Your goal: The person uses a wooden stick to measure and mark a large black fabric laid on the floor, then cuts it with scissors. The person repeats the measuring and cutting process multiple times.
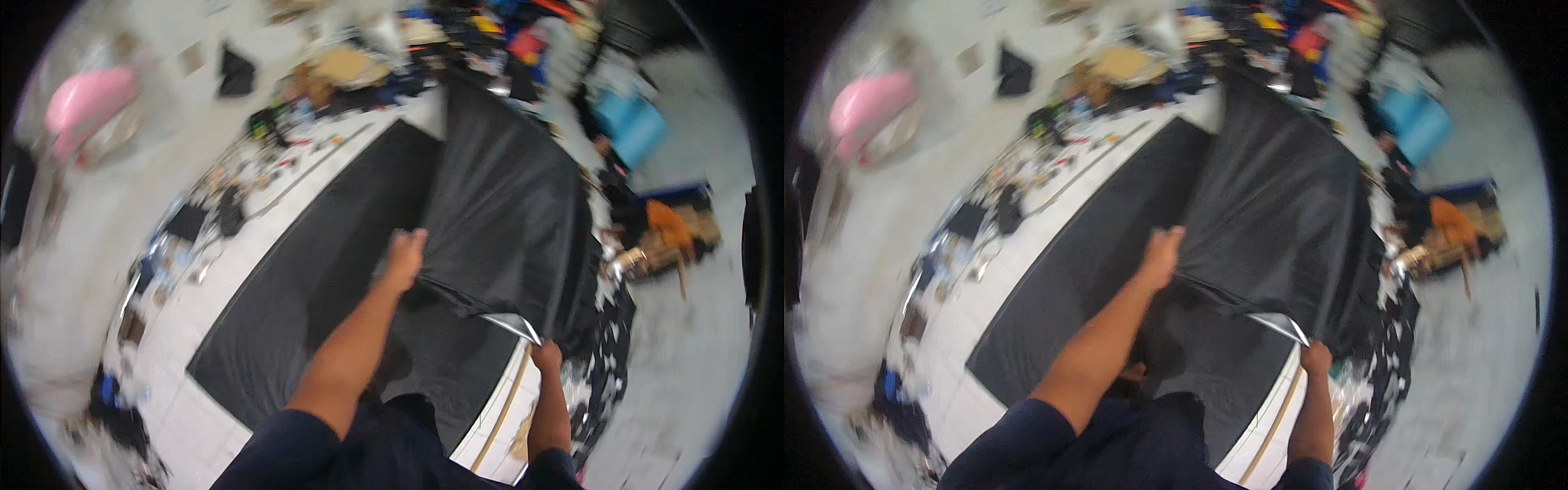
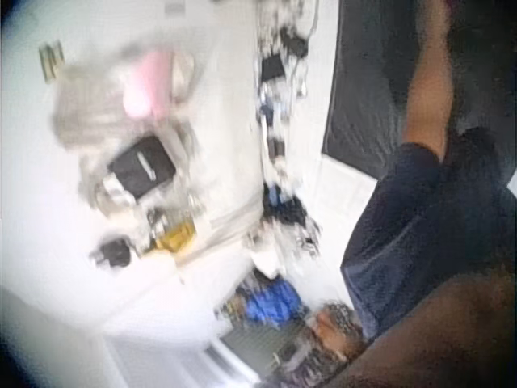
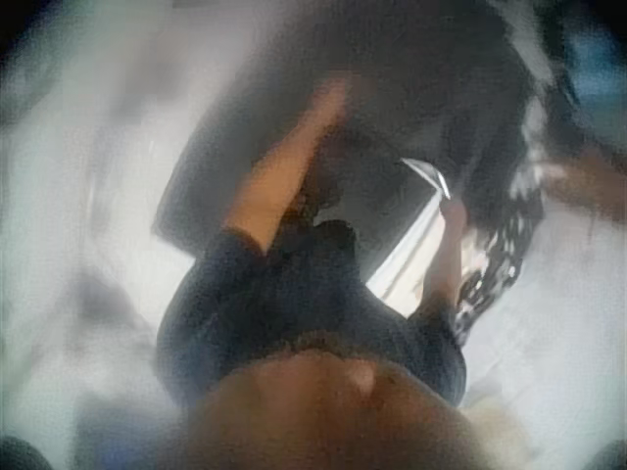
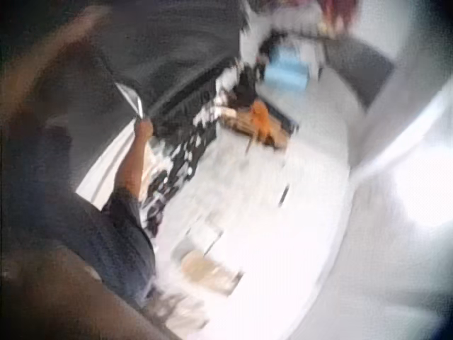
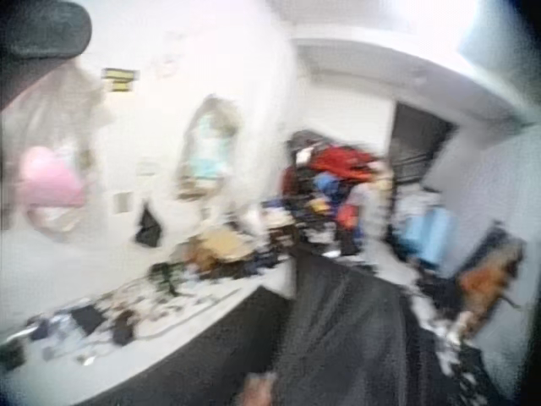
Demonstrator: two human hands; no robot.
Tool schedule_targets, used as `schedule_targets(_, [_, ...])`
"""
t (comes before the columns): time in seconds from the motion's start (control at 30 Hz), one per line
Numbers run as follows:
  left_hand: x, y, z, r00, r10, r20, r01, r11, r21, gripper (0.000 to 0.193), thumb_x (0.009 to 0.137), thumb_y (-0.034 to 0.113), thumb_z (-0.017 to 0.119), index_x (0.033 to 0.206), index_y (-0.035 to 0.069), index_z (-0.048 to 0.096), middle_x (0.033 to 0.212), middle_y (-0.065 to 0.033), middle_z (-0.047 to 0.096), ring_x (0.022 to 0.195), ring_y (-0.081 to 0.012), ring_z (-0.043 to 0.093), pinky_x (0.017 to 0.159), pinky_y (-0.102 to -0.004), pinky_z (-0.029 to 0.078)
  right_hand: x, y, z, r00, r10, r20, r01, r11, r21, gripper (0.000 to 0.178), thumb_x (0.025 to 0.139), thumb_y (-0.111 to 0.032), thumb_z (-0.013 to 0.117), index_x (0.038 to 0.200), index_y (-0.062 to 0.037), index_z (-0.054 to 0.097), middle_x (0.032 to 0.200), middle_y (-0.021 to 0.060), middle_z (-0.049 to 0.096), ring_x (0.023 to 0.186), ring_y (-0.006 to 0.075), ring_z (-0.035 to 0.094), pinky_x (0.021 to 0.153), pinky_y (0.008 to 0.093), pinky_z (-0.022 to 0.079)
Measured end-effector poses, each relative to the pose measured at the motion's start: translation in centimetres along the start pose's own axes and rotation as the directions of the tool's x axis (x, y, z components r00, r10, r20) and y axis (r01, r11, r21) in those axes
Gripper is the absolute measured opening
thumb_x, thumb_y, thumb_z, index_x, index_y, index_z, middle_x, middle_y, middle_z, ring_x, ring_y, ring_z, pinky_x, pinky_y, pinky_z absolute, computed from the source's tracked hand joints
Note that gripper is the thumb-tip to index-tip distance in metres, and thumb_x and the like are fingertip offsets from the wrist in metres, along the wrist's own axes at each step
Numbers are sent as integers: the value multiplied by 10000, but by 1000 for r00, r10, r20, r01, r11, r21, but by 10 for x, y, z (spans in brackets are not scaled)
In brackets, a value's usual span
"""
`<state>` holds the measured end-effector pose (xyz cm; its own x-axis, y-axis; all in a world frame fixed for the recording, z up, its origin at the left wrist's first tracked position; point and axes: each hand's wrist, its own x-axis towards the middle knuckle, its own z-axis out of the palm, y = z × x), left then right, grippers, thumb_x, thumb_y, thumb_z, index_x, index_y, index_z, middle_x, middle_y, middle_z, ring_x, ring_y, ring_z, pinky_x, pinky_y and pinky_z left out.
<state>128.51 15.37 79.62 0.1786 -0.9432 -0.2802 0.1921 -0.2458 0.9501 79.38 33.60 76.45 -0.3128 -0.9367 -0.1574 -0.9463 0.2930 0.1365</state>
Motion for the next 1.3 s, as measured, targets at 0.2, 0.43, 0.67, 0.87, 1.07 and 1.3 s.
schedule_targets(0.2, [-108,-15,-58,983,-165,82,178,963,-201,642,1000,401,586,1340,-133,479,1335,-251,550,1180,-332,578,1037,-431,439,-160,-24,40,984,146,104,-160,976,146,377,817,-365,650,981,-38,738,995,207,728,951,399,704,885,493,547])
schedule_targets(0.43, [-276,-119,-228,967,-249,56,255,931,-261,721,1001,391,606,1451,-120,368,1445,-242,483,1301,-348,516,1126,-440,383,-401,-51,115,988,105,109,-130,959,251,250,772,-288,729,907,-78,734,889,172,724,862,371,713,777,473,572])
schedule_targets(0.67, [-459,-127,-377,915,-402,39,396,872,-287,657,989,417,605,1382,-91,466,1361,-241,559,1236,-368,569,1062,-481,453,-636,-94,130,973,53,224,-123,943,311,218,670,-238,768,815,-88,706,852,150,718,828,352,717,765,474,571])
schedule_targets(0.87, [-457,-159,-425,894,-447,15,433,858,-276,582,1008,387,579,1363,-65,486,1351,-216,573,1216,-344,583,1065,-462,449,-655,-108,122,969,82,232,-144,954,264,198,681,-240,757,839,-125,727,835,130,736,803,342,730,755,461,584])
schedule_targets(1.07, [-444,-144,-440,918,-383,100,392,849,-355,564,999,358,605,1339,-77,491,1367,-208,559,1244,-327,558,1103,-434,407,-641,-127,115,937,178,300,-210,975,75,262,750,-303,760,942,-126,743,916,136,747,883,327,737,796,458,588])
schedule_targets(1.3, [-436,-104,-438,942,-319,103,335,899,-282,591,1009,326,601,1377,-108,443,1394,-211,532,1275,-320,532,1120,-417,381,-631,-143,55,957,245,157,-262,960,98,265,743,-279,769,937,-102,731,917,141,743,890,339,726,824,470,556])
